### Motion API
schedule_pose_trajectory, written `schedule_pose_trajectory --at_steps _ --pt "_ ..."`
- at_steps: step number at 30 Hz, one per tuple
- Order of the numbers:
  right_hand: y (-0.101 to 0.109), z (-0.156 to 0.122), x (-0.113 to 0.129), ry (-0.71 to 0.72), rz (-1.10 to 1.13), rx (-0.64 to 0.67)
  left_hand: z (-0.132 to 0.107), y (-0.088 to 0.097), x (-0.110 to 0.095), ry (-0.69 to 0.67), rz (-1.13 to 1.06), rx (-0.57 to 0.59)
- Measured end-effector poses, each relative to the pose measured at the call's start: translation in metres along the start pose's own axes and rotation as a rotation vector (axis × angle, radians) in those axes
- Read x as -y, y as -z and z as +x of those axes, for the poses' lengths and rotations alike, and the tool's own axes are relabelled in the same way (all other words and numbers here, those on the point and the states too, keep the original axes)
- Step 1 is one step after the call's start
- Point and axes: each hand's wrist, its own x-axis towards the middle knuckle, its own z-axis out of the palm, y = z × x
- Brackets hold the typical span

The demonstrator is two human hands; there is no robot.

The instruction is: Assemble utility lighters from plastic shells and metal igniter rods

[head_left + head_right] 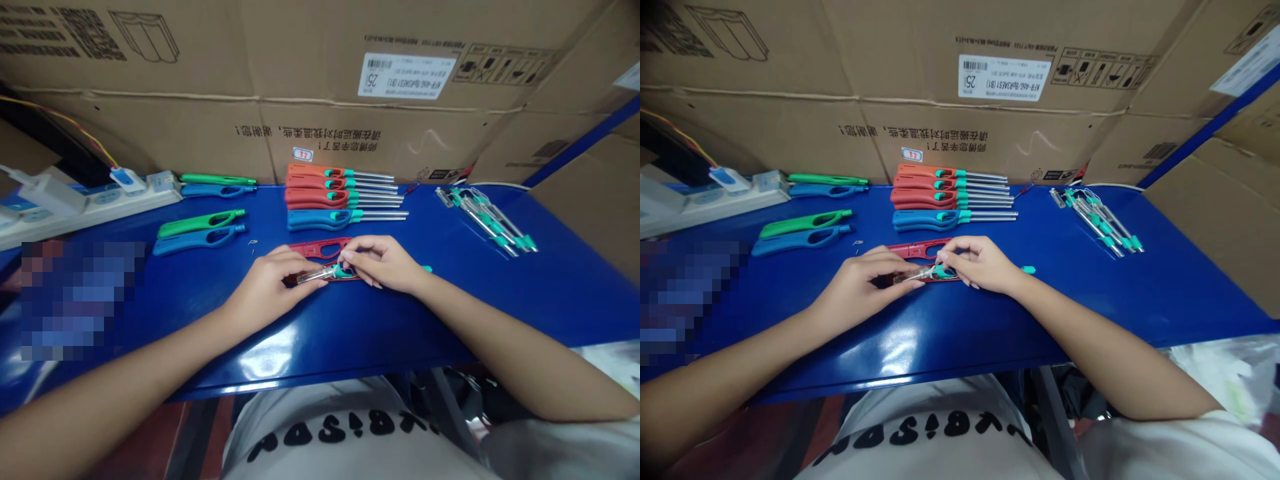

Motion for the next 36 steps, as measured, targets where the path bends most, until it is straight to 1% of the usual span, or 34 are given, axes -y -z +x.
schedule_pose_trajectory --at_steps 2,5,8,10,16,21,25,28,30,32,36 --pt "0.002 0.001 0.000 0.029 0.018 -0.027 0.001 0.005 0.002 -0.012 0.072 0.023" --pt "0.003 0.004 -0.001 0.066 0.062 -0.062 0.003 0.009 0.006 -0.009 0.116 0.072" --pt "0.003 0.004 -0.001 0.062 0.090 -0.070 0.003 0.010 0.009 -0.027 0.139 0.149" --pt "0.003 0.004 -0.001 0.053 0.090 -0.069 0.003 0.010 0.010 -0.023 0.158 0.177" --pt "0.006 0.005 -0.005 0.098 0.026 -0.104 0.002 0.015 0.008 -0.003 0.177 0.175" --pt "0.007 0.006 -0.006 0.135 -0.029 -0.109 0.001 0.014 0.009 -0.012 0.166 0.202" --pt "0.005 0.004 -0.008 0.174 -0.159 -0.098 0.000 0.012 0.007 -0.008 0.182 0.207" --pt "0.004 0.001 -0.008 0.300 -0.303 -0.046 0.000 0.011 0.006 -0.002 0.148 0.211" --pt "0.005 -0.001 -0.008 0.424 -0.356 0.006 0.000 0.010 0.005 -0.003 0.114 0.200" --pt "0.005 -0.002 -0.008 0.512 -0.390 0.057 0.001 0.010 0.005 -0.002 0.080 0.179" --pt "0.006 -0.002 -0.008 0.568 -0.442 0.112 0.002 0.009 0.005 0.023 0.044 0.164"
